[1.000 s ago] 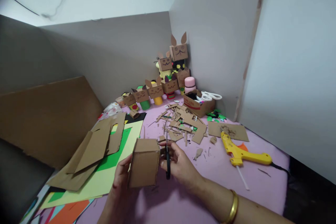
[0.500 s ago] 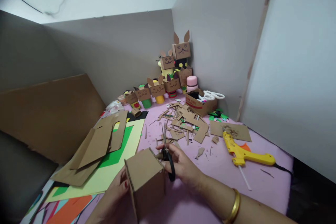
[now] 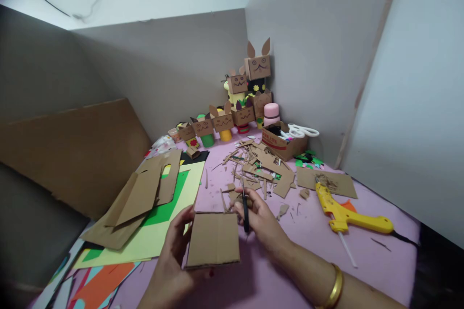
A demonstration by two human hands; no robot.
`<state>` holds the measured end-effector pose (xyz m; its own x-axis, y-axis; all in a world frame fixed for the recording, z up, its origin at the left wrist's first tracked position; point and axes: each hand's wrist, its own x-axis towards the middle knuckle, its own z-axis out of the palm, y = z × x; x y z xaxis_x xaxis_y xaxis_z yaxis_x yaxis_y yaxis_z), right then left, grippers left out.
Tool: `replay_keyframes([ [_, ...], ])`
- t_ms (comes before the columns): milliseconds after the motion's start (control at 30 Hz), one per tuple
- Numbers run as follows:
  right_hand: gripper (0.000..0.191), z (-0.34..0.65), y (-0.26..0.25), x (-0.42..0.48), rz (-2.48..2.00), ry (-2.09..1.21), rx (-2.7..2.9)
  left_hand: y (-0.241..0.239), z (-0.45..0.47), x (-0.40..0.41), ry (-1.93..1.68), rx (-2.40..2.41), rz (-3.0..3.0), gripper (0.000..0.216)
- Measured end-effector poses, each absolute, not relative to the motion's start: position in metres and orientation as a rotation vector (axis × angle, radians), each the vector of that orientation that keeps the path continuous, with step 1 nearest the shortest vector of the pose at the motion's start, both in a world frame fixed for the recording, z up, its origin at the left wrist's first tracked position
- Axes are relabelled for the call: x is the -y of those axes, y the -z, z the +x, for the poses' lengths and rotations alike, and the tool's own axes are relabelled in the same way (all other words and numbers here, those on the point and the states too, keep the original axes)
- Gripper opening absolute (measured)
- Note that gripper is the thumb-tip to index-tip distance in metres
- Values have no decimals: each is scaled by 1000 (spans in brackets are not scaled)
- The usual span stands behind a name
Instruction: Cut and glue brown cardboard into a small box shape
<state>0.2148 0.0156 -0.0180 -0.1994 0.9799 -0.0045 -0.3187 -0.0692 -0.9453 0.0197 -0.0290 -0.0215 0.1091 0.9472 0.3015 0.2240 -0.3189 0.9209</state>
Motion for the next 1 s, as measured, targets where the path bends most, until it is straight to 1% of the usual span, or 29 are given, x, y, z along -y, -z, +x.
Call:
replay_keyframes([
  [67, 64, 215, 17, -15, -908, -1491, 1092, 18, 21, 31, -1265, -1283, 1957, 82],
  [167, 65, 214, 17, -12, -926, -1468, 1159, 13, 23, 32, -1319, -1302, 2248, 72],
  [300, 64, 213, 19, -8, -969, -1413, 1271, 15, 25, 32, -1401, -1242, 2377, 64],
  [400, 59, 211, 21, -8, -1015, -1350, 1369, 19, 24, 31, -1439, -1227, 2456, 60],
  [533, 52, 216, 26, -17, -1141, -1161, 1523, 19, 19, 28, -1550, -1257, 2582, 57],
  [667, 64, 234, 29, -30, -1351, -855, 1703, 16, 15, 24, -1626, -1293, 2726, 59],
  [700, 64, 239, 29, -33, -1388, -784, 1753, 16, 14, 24, -1633, -1312, 2735, 59],
  [800, 53, 246, 27, -36, -1414, -650, 1921, 17, 13, 22, -1658, -1352, 2706, 60],
  [867, 47, 245, 24, -33, -1381, -613, 2033, 20, 12, 20, -1714, -1350, 2658, 64],
  [1000, 46, 242, 16, -20, -1265, -597, 2207, 28, 9, 16, -1828, -1373, 2535, 78],
])
